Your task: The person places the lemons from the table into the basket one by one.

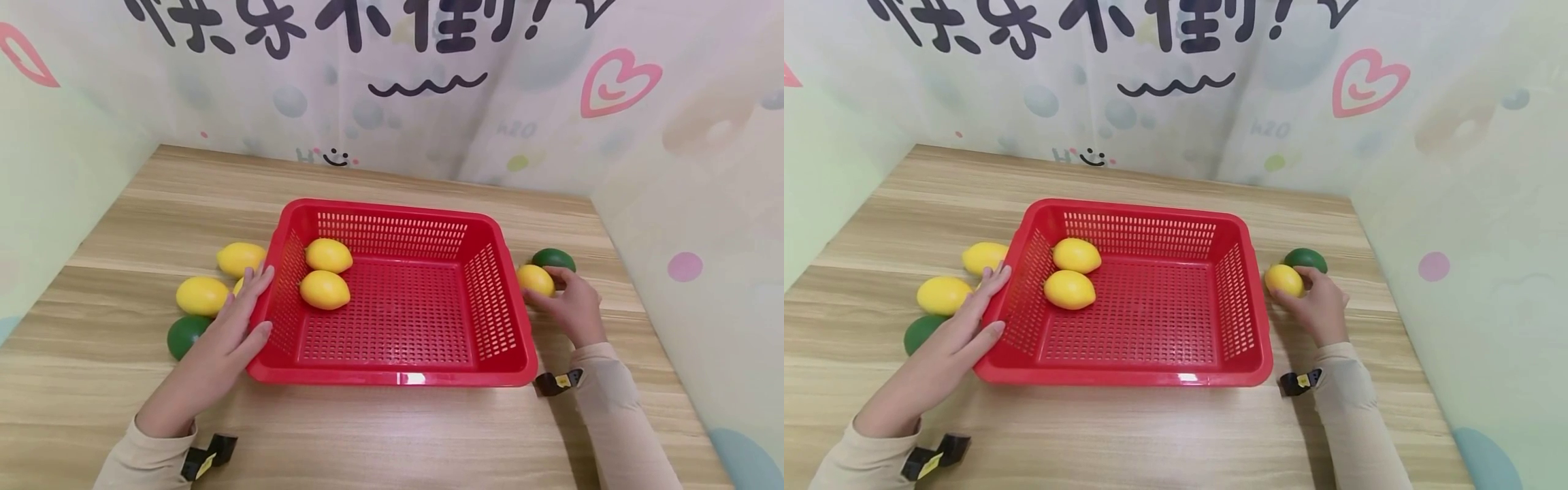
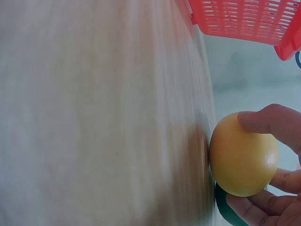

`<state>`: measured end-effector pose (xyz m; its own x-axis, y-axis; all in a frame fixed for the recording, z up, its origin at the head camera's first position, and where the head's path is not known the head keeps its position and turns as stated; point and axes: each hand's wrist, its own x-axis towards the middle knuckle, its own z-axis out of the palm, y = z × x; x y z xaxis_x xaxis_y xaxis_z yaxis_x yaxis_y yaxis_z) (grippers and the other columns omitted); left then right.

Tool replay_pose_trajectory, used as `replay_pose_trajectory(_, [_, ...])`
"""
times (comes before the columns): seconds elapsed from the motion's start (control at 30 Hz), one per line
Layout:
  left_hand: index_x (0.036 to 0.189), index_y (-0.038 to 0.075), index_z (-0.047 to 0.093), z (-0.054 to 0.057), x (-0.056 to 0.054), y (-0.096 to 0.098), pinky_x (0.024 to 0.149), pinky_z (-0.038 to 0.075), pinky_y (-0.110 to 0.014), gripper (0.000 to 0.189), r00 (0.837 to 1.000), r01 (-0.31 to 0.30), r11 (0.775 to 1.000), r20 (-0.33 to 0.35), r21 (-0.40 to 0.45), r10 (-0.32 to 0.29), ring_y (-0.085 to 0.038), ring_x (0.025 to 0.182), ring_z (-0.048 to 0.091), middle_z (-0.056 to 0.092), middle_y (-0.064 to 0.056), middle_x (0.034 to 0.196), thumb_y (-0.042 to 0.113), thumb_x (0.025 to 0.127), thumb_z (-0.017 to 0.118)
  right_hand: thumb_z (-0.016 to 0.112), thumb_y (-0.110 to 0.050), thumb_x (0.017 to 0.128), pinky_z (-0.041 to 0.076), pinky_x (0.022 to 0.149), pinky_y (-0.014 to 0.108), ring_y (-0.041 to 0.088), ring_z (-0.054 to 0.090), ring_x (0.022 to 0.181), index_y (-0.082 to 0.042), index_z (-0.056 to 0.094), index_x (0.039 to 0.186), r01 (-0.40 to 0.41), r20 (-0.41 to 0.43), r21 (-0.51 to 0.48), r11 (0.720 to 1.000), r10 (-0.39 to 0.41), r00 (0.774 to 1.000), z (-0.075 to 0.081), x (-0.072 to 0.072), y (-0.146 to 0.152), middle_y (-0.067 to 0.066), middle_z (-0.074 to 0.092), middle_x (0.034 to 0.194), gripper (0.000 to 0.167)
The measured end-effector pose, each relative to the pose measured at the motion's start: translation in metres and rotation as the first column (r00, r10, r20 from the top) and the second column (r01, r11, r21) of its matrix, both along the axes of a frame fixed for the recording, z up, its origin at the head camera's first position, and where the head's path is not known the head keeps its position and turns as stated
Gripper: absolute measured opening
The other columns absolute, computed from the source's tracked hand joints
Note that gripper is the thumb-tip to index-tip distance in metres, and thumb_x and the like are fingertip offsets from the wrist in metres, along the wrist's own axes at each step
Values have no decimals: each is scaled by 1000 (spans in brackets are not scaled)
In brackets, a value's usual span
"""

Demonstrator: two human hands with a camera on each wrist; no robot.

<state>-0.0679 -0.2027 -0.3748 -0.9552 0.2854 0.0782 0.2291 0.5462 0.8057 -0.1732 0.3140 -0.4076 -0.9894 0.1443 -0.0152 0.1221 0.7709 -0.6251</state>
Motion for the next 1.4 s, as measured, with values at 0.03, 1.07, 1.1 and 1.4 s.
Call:
replay_pose_trajectory(0.03, [167,20,12,0,0,0,123,3,-66,76,1000,0,1000,2,1,0,-36,158,-4,10,-9,173,12,105,53,78,-37,92,49,94,52,43,52,115,4,50,147,-1,5,-4,1000,1,1000,0,0,0,29,57,135,74])
replay_pose_trajectory(1.07, [167,21,11,1,0,0,122,3,-67,76,1000,-4,1000,18,-1,4,-35,158,-4,8,-9,173,13,105,54,81,-23,89,52,97,63,46,52,115,8,43,147,-51,72,-3,999,51,996,9,-1,-3,32,53,139,77])
replay_pose_trajectory(1.1, [167,21,11,1,0,0,122,3,-66,76,1000,-5,1000,18,-2,5,-35,158,-4,8,-9,173,13,105,53,81,-23,89,52,97,63,46,53,115,8,44,147,-50,71,-3,999,50,996,10,-1,-3,32,53,139,76])
replay_pose_trajectory(1.4, [167,21,11,3,0,-1,122,3,-67,76,1000,0,1000,22,-10,0,-36,158,-5,8,-9,173,13,105,54,79,-23,91,51,96,61,46,54,113,11,47,142,-70,27,45,997,69,997,16,0,-1,33,56,134,70])
